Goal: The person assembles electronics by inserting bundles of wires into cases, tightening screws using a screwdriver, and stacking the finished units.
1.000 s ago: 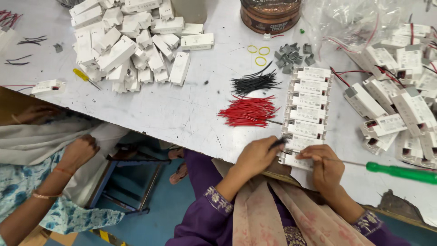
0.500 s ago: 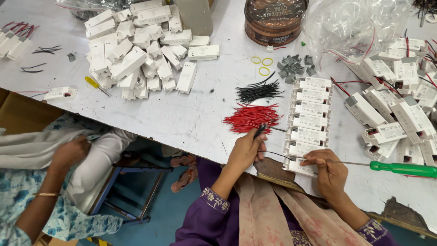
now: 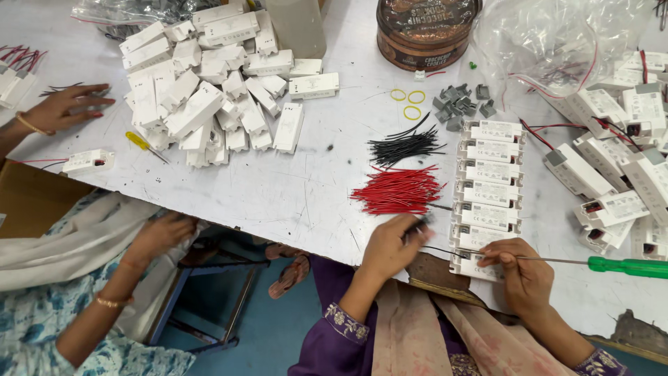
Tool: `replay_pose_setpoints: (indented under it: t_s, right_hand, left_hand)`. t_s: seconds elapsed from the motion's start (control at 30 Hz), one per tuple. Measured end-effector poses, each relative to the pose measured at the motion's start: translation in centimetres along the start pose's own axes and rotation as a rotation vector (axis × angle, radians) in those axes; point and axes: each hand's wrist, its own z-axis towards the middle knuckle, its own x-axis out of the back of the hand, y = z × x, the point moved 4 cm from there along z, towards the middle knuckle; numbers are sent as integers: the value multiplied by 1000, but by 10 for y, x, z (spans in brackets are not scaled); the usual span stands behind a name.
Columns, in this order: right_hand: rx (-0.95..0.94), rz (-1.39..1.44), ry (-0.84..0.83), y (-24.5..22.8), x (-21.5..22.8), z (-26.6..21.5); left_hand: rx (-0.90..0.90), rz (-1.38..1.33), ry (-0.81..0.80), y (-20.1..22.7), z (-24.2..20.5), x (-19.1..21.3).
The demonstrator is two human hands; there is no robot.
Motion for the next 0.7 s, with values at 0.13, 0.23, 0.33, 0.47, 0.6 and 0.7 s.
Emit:
replay_pose_setpoints:
  t_s: [0.13,0.23,0.33,0.47,0.6,0.7]
  right_hand:
    - [36,-52,-14,-1,0,-1]
    - [-15,12,-15,0,-1,0]
    - [-1,-8,-18,-1,0,-1]
    - [69,-57,-24,-4,0,1]
    - [28,34,-15,-3,-2,2]
    - [30,62,2,-5,-2,2]
  left_hand:
    - [-247,169,-57,16,-10,-5]
    - [-284,225,-112,13,-9,-9]
    - [-270,141,-117,9,-9,-6]
    - [-171,42,-90,2,-5,-2]
    - [-181,-69,-43,-1,-6,-3]
    - [-76,-127,-27,-11,-3,-6]
